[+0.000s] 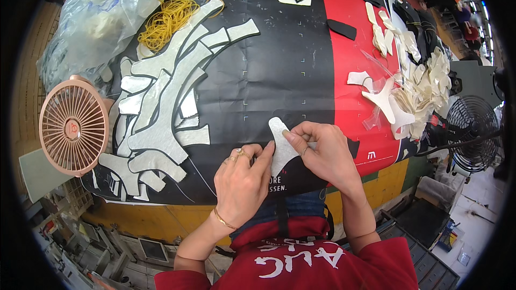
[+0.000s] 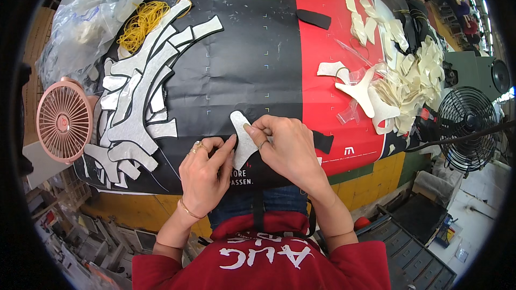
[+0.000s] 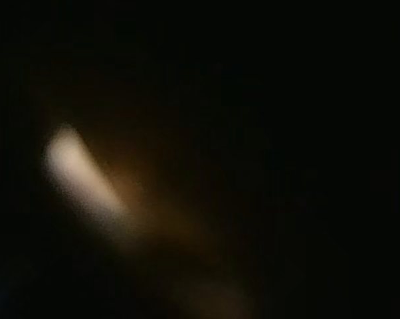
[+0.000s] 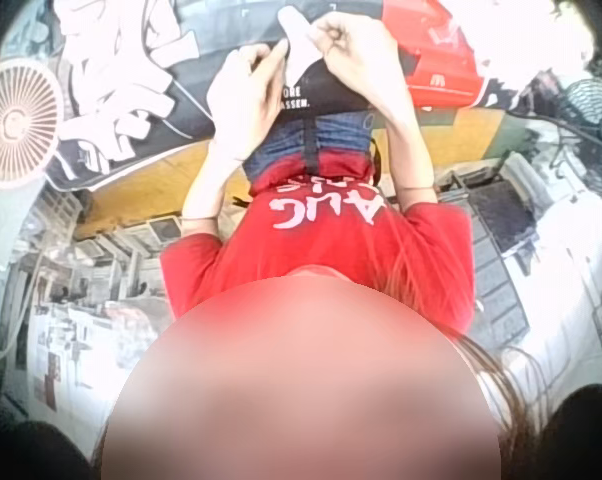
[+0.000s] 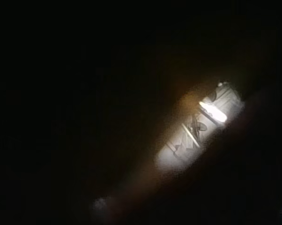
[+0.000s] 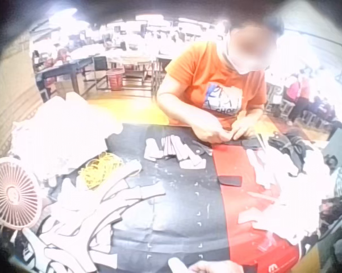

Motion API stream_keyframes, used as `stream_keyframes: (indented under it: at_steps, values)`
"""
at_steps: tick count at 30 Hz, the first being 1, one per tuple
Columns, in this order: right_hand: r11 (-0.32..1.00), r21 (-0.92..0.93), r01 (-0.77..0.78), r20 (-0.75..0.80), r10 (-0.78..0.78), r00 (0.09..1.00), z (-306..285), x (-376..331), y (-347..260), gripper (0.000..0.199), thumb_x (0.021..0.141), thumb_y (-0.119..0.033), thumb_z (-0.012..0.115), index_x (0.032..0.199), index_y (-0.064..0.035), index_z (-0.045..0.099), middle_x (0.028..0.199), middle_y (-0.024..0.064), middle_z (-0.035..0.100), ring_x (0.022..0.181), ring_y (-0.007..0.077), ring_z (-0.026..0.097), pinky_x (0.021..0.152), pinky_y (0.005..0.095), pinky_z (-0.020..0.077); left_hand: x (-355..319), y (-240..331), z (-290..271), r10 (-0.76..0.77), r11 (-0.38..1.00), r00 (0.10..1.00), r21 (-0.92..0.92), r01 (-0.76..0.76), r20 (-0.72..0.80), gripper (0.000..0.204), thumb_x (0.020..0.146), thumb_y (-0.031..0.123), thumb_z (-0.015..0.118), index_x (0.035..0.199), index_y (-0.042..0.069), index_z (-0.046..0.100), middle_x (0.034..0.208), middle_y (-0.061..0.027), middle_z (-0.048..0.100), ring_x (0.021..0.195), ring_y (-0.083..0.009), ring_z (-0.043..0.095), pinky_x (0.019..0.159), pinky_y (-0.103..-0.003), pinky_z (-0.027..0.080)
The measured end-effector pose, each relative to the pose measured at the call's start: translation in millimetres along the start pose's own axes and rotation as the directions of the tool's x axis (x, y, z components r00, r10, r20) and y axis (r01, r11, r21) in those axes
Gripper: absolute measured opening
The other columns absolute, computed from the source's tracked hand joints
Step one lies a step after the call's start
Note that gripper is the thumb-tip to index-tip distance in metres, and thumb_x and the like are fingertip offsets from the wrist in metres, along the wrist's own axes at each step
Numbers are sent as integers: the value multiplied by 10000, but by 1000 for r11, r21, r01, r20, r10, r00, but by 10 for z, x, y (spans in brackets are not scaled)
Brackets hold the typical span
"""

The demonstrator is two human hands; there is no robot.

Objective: The person assembles glove components by hand at a workbench. They fold and align white and black fabric pieces, then bundle the assembled gloves with rubber bands. A coworker across the table performs similar assembly tasks.

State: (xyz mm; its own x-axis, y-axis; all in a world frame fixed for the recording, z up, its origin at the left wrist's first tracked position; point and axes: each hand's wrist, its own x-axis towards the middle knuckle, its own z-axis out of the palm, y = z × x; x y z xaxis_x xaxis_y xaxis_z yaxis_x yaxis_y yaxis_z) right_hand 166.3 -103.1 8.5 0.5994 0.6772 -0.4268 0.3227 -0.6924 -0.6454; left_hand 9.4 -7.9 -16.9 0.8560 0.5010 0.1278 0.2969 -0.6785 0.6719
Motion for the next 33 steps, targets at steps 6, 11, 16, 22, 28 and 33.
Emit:
stream_keyframes:
  at_steps: [6,11,16,22,28,33]
  values:
    - [999,-25,33,-7,-34,999,-4,7,13,252,928,-245,688,902,3,722,703,134,683,592,207,647,589,334,475,59,-29,-14,9,999,1000,-39,-9,-5,377,838,12,691,1211,65,674,898,-77,603,707,-249,597,638,-362,487]
    - [999,-36,27,-9,-27,1000,0,11,25,250,921,-246,693,900,2,723,707,142,682,592,232,651,589,344,478,149,-15,-50,-13,998,991,62,5,135,414,892,70,651,1304,84,615,937,-85,573,715,-271,607,623,-377,488]
    - [999,-34,41,-28,-42,999,17,20,21,244,916,-242,697,888,-1,723,706,143,683,589,237,651,583,351,477,222,19,-83,-34,990,971,140,1,237,434,903,141,630,1332,88,586,971,-93,573,768,-255,654,633,-378,532]
    - [997,-69,23,0,-23,1000,-22,-27,-17,269,891,-276,732,888,-8,722,690,145,676,578,247,650,574,351,476,302,-48,-193,9,989,948,139,-56,319,499,880,242,700,1351,115,594,934,-87,547,719,-283,635,627,-386,499]
    - [987,-135,85,-17,-88,996,-29,-87,-5,295,860,-292,763,896,-5,708,673,150,658,584,268,648,569,366,469,370,-69,-265,23,983,907,157,-98,421,590,820,277,744,1350,86,571,1006,-108,585,787,-261,669,634,-366,521]
    - [984,-142,104,-28,-109,994,-13,-84,32,271,869,-267,749,904,-3,703,662,155,640,588,295,644,566,383,462,383,-50,-297,17,987,889,136,-89,458,669,783,305,778,1369,75,551,998,-110,569,789,-277,666,649,-374,517]
